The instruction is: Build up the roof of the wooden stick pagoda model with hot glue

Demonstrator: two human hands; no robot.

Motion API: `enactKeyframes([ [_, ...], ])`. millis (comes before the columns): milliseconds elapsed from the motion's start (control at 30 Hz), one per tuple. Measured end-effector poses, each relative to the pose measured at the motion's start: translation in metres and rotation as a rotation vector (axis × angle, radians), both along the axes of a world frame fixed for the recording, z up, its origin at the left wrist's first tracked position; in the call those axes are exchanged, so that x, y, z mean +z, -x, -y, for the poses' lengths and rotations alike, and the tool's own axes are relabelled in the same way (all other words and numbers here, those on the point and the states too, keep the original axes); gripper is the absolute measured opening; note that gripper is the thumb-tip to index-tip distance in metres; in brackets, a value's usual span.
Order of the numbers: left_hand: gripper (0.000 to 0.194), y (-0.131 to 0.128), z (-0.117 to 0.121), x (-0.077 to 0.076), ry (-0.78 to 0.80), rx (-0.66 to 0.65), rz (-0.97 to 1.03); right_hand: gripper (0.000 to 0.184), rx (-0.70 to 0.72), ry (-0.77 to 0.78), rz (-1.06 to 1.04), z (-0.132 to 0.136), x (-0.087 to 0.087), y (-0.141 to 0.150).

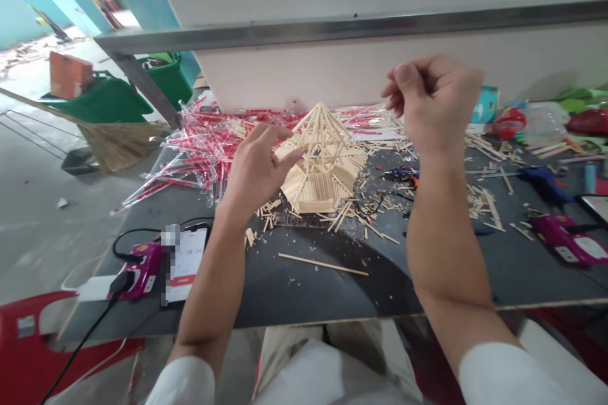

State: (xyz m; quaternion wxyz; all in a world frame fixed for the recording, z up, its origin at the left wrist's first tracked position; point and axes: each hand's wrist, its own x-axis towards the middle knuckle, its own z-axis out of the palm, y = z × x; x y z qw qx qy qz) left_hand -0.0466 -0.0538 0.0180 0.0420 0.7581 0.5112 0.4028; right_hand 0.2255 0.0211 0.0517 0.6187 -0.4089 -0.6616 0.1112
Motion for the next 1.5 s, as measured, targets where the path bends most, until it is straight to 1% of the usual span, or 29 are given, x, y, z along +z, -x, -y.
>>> enactKeyframes([
  [67,0.022,0.005,-0.001,0.001,-0.001,0.012,0.016,0.023,0.027,0.018,-0.018,0.005,-0.011,0.004],
  [167,0.020,0.009,-0.002,0.001,0.007,0.011,0.021,0.031,0.039,0.056,0.052,0.009,-0.019,0.012],
  [233,0.021,0.010,-0.002,0.001,0.027,0.005,0.020,0.039,-0.016,0.065,0.111,0.011,-0.021,0.013],
  [333,0.021,0.012,-0.002,0.002,0.059,0.021,0.021,0.049,-0.094,0.089,0.177,0.016,-0.023,0.007],
  [467,0.022,0.018,-0.003,0.003,0.084,0.080,0.035,0.060,-0.146,0.169,0.182,0.021,-0.032,-0.007],
  [533,0.023,0.022,-0.003,0.003,0.101,0.121,0.039,0.056,-0.158,0.189,0.121,0.021,-0.036,-0.012],
  [567,0.023,0.023,-0.004,0.004,0.111,0.141,0.041,0.052,-0.130,0.201,0.084,0.021,-0.037,-0.015],
  [633,0.023,0.024,-0.005,0.004,0.127,0.176,0.050,0.041,-0.020,0.229,0.040,0.019,-0.038,-0.023],
  [700,0.022,0.025,-0.006,0.004,0.142,0.196,0.057,0.034,0.090,0.234,0.044,0.015,-0.038,-0.034],
  [767,0.022,0.025,-0.006,0.004,0.152,0.203,0.058,0.031,0.127,0.209,0.051,0.013,-0.037,-0.045],
  [867,0.023,0.026,-0.006,0.003,0.155,0.209,0.056,0.032,0.119,0.210,0.054,0.013,-0.036,-0.054],
  [933,0.023,0.026,-0.005,0.003,0.157,0.213,0.052,0.036,0.102,0.209,0.065,0.016,-0.034,-0.054],
  [1000,0.024,0.026,-0.004,0.004,0.164,0.218,0.044,0.040,0.070,0.187,0.037,0.021,-0.032,-0.049],
  [1067,0.024,0.024,-0.003,0.005,0.166,0.218,0.034,0.045,0.039,0.195,-0.004,0.026,-0.031,-0.042],
  [1167,0.024,0.019,0.000,0.005,0.172,0.184,0.025,0.050,-0.045,0.214,-0.049,0.030,-0.030,-0.032],
  [1233,0.025,0.017,0.001,0.006,0.180,0.160,0.013,0.051,-0.072,0.206,-0.043,0.032,-0.030,-0.028],
  [1300,0.026,0.016,0.001,0.006,0.188,0.154,0.002,0.051,-0.056,0.228,-0.003,0.032,-0.029,-0.027],
  [1367,0.027,0.017,0.001,0.006,0.196,0.153,-0.003,0.046,-0.051,0.238,0.015,0.031,-0.030,-0.027],
  [1433,0.027,0.019,0.001,0.005,0.202,0.154,-0.002,0.040,-0.065,0.201,-0.022,0.030,-0.033,-0.026],
  [1500,0.028,0.020,0.000,0.005,0.201,0.158,-0.004,0.037,-0.028,0.174,-0.049,0.027,-0.037,-0.024],
])
